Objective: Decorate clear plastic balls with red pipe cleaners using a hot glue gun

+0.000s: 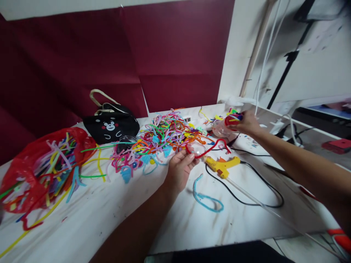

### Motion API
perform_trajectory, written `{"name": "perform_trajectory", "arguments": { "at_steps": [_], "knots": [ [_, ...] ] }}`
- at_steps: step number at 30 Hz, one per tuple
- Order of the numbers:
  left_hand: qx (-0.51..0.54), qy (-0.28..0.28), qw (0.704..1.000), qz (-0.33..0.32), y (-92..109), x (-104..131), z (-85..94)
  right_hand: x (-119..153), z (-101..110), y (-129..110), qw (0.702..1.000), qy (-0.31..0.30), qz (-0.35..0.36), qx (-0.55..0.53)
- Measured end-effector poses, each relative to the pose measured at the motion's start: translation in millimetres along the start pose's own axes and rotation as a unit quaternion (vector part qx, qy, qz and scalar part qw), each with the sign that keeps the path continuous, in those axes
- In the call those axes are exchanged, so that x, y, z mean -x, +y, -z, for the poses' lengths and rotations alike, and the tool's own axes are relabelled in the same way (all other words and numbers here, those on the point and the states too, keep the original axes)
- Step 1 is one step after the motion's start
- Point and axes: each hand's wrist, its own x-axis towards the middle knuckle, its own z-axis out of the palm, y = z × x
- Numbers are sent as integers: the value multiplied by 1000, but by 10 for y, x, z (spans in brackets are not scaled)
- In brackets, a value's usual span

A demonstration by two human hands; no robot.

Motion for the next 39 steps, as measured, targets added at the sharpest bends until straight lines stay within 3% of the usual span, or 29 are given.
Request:
{"name": "perform_trajectory", "arguments": {
  "at_steps": [3,6,9,13,16,20,31,39],
  "knots": [
    [-7,6,1000,-14,20,8,-23,15,58,-125,996,3,-72,53],
    [-10,7,999,-29,40,13,-40,140,189,-381,993,26,-72,86],
    [-22,16,998,-48,43,14,-50,443,340,-760,994,77,80,1],
    [-60,38,995,-68,36,10,-66,931,424,-1283,952,-15,261,-156],
    [-88,45,991,-85,40,14,-86,1132,372,-1514,938,-71,318,-121],
    [-112,45,987,-103,49,26,-97,1168,293,-1618,947,-119,294,-50],
    [-132,49,981,-130,17,17,-60,1096,217,-1650,941,-241,231,-44],
    [-133,67,981,-124,7,12,-57,1023,157,-1645,920,-228,307,-90]
  ]
}}
